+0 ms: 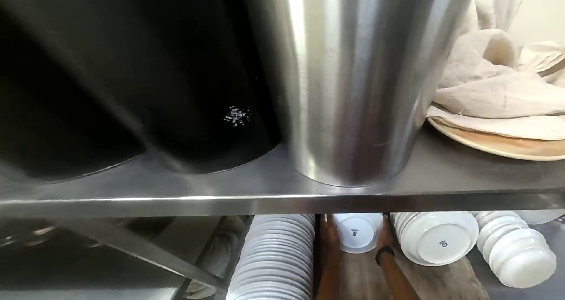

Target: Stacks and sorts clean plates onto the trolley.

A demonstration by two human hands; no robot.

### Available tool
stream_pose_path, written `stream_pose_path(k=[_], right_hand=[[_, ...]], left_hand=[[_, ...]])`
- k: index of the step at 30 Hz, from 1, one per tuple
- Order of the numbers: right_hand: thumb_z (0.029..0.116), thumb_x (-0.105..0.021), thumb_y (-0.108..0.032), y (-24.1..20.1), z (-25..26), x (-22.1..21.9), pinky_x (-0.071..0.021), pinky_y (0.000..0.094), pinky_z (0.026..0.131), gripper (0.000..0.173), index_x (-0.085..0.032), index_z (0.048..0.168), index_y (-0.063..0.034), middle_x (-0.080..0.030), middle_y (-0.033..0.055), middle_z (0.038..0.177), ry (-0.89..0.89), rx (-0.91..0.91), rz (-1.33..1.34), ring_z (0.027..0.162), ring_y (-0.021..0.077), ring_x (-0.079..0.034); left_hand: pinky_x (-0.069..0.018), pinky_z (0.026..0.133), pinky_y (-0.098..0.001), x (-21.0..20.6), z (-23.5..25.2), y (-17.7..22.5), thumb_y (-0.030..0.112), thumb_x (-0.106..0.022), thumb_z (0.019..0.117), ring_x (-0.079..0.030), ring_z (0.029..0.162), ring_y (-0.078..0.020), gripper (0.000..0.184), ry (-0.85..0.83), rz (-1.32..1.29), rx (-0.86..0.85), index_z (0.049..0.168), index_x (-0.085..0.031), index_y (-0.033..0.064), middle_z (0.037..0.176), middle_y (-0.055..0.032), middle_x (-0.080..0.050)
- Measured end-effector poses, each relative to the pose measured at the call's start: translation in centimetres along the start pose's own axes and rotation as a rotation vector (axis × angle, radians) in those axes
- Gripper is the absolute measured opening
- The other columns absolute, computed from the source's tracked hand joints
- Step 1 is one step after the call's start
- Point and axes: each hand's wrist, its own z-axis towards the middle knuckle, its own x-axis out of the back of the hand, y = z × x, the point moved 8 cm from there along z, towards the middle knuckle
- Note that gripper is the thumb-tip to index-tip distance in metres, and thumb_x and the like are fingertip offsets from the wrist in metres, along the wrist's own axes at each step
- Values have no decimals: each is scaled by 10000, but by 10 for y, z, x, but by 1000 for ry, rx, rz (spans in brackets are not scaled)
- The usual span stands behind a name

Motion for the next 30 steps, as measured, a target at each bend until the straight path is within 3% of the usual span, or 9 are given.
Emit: stream_pose_path(k=[5, 8, 10, 12, 14, 17, 20, 25, 30], right_hand=[[1127, -339, -377, -14, -18, 10, -273, 442, 1248, 559, -462, 1510, 11, -457, 187, 1570, -44, -15, 104, 1488, 253, -393], [1135, -267, -367, -3, -51, 18, -254, 481, 1250, 586, -366, 1552, 33, -383, 236, 1601, -92, -48, 102, 1504, 316, -352], [1135, -266, -361, 18, -88, 32, -327, 509, 1206, 577, -376, 1542, 33, -424, 260, 1559, -105, -95, 62, 1449, 356, -418], [1132, -324, -330, 40, -137, 48, -423, 512, 1112, 531, -466, 1472, 53, -529, 280, 1442, -129, -159, 8, 1313, 364, -534], [1124, -376, -273, 60, -196, 61, -498, 464, 997, 455, -542, 1381, 64, -604, 261, 1309, -204, -209, 3, 1153, 309, -606], [1109, -424, -230, 78, -287, 78, -537, 417, 947, 412, -546, 1372, 63, -622, 237, 1294, -380, -266, 65, 1110, 265, -636], [1054, -498, -245, 84, -341, 74, -539, 463, 946, 450, -521, 1381, 63, -603, 240, 1320, -553, -186, 99, 1122, 290, -630], [1067, -502, -323, 63, -365, 23, -449, 594, 1057, 609, -341, 1564, -9, -381, 260, 1574, -674, -97, 20, 1380, 392, -460], [1101, -358, -429, 46, -363, -28, -364, 561, 1158, 633, -298, 1590, -32, -324, 212, 1625, -742, 11, 58, 1475, 302, -363]], left_hand=[[-343, 1215, -494, 0, -3, 5, 358, -435, 1105, -430, 1461, -304, 553, 1, -100, 40, 1553, -407, 35, 1576, -198, -441], [-406, 1133, -580, 26, -57, 37, 429, -438, 1096, -508, 1377, -373, 598, -11, -29, 136, 1578, -366, 84, 1509, -215, -512], [-407, 1156, -524, 52, -114, 49, 413, -455, 1092, -491, 1408, -319, 623, -53, -50, 104, 1616, -306, 111, 1567, -172, -465], [-385, 1208, -442, 79, -171, 38, 336, -507, 1076, -444, 1460, -257, 596, -113, -141, -22, 1582, -364, 55, 1596, -162, -430], [-402, 1203, -417, 119, -228, 26, 343, -532, 1051, -490, 1420, -237, 554, -201, -175, -146, 1490, -495, 7, 1521, -168, -518], [-434, 1175, -438, 202, -285, 13, 385, -518, 1050, -548, 1358, -251, 520, -226, -90, -390, 1373, -600, -15, 1418, -167, -606], [-427, 1180, -479, 292, -277, 0, 416, -537, 1031, -526, 1383, -278, 533, 1, 59, -445, 1352, -613, -3, 1433, -163, -596], [-294, 1245, -511, 392, -203, -37, 481, -551, 1011, -297, 1538, -283, 674, 308, 208, -90, 1562, -424, 114, 1657, -116, -338], [-390, 1199, -479, 403, -170, -47, 397, -515, 1074, -508, 1406, -274, 517, 174, 34, 63, 1502, -526, 109, 1504, -141, -550]])
